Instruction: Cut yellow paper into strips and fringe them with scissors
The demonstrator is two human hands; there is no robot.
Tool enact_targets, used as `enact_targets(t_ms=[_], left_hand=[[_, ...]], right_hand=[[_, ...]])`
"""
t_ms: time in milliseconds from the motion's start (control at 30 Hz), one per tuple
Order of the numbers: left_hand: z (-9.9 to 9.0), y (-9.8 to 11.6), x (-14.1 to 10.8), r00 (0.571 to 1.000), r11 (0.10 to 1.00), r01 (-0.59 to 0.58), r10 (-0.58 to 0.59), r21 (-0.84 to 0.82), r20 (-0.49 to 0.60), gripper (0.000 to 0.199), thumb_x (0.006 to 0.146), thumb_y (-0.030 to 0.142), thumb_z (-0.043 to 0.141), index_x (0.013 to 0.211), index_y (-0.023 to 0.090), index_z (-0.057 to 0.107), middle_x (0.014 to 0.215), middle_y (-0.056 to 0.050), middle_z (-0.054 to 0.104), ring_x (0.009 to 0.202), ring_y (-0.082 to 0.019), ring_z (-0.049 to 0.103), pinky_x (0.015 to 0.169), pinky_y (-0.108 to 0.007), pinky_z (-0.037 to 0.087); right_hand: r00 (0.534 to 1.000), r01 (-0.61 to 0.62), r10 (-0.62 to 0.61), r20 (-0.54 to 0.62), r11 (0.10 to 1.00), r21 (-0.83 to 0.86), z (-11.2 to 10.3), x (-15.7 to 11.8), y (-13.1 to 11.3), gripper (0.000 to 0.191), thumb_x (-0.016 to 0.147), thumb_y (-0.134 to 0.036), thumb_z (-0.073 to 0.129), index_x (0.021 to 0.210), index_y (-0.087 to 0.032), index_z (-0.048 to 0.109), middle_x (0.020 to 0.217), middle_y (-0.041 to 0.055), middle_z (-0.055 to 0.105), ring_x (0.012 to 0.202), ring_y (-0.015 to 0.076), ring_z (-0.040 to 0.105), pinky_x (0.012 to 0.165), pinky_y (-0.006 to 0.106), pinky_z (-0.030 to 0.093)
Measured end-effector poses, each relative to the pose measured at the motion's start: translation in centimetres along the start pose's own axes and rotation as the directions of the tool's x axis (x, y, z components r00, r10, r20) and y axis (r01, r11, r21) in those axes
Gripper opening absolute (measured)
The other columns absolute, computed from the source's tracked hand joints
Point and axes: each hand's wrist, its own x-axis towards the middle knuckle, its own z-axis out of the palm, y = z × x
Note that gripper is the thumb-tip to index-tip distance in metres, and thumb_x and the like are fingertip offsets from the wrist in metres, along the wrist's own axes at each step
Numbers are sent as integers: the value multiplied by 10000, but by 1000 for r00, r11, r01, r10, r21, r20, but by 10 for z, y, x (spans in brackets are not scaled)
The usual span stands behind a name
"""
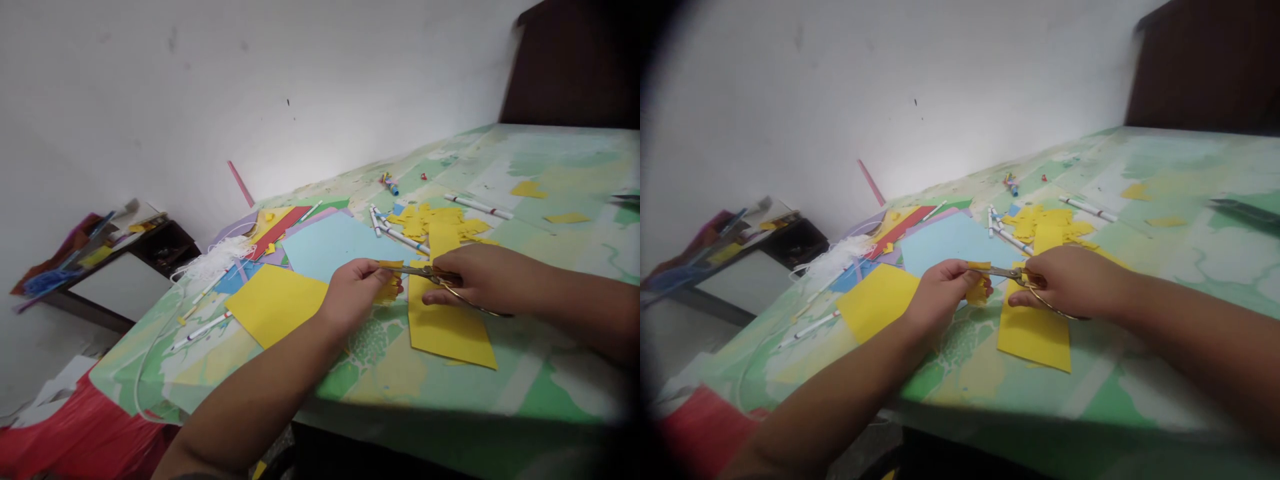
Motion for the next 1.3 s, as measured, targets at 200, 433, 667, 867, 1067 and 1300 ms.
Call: enact_targets(t_ms=[200, 433, 667, 867, 1067, 1300], left_hand=[[1, -1, 1, 1000, 999, 23, -23, -43, 3, 106, 663, 226, 571, 697, 126, 582, 596, -18, 600, 559, -111, 573, 594, -269, 460], [2, 0, 1, 998, 998, 56, -55, -40, 13, 108, 672, 223, 566, 695, 117, 575, 576, -19, 587, 550, -102, 564, 565, -243, 448], [-1, -2, 4, 998, 1000, 14, -13, -24, 61, 119, 646, 223, 581, 727, 137, 598, 655, -16, 596, 592, -106, 558, 576, -245, 428], [0, -3, 4, 998, 996, 1, 5, -90, 58, 164, 610, 236, 616, 734, 134, 585, 604, 0, 578, 554, -92, 545, 550, -231, 419], [-1, -2, 4, 1000, 997, 12, -12, -72, 6, 210, 604, 284, 626, 746, 134, 591, 570, 1, 571, 531, -95, 538, 524, -229, 409], [-3, -3, 6, 1000, 1000, -7, 7, -24, -8, 201, 606, 296, 620, 720, 133, 594, 563, -4, 564, 525, -90, 525, 535, -229, 405]], right_hand=[[1000, 0, -1, -14, 1000, -26, -1, -1, 0, 563, 623, -741, 261, 556, -204, 414, 551, 21, 519, 480, 138, 394, 450, 252, 209], [1000, -20, 20, -5, 999, -40, -3, -1, 2, 569, 614, -744, 274, 540, -199, 422, 558, 37, 524, 486, 140, 395, 452, 255, 203], [999, -34, 33, -27, 999, -27, -2, -1, 3, 543, 610, -723, 331, 534, -198, 448, 543, 26, 512, 471, 130, 398, 448, 249, 189], [999, 45, -45, -5, 999, -1, -3, -2, 5, 483, 648, -667, 361, 570, -199, 454, 562, 21, 515, 480, 131, 411, 453, 247, 193], [999, 48, -48, -16, 999, -16, -5, -1, 8, 448, 660, -639, 375, 590, -204, 453, 579, 20, 520, 494, 139, 414, 454, 248, 198], [998, 57, -58, 8, 998, 24, -1, 0, 8, 456, 669, -640, 365, 592, -199, 450, 590, 16, 522, 506, 137, 427, 460, 242, 208]])
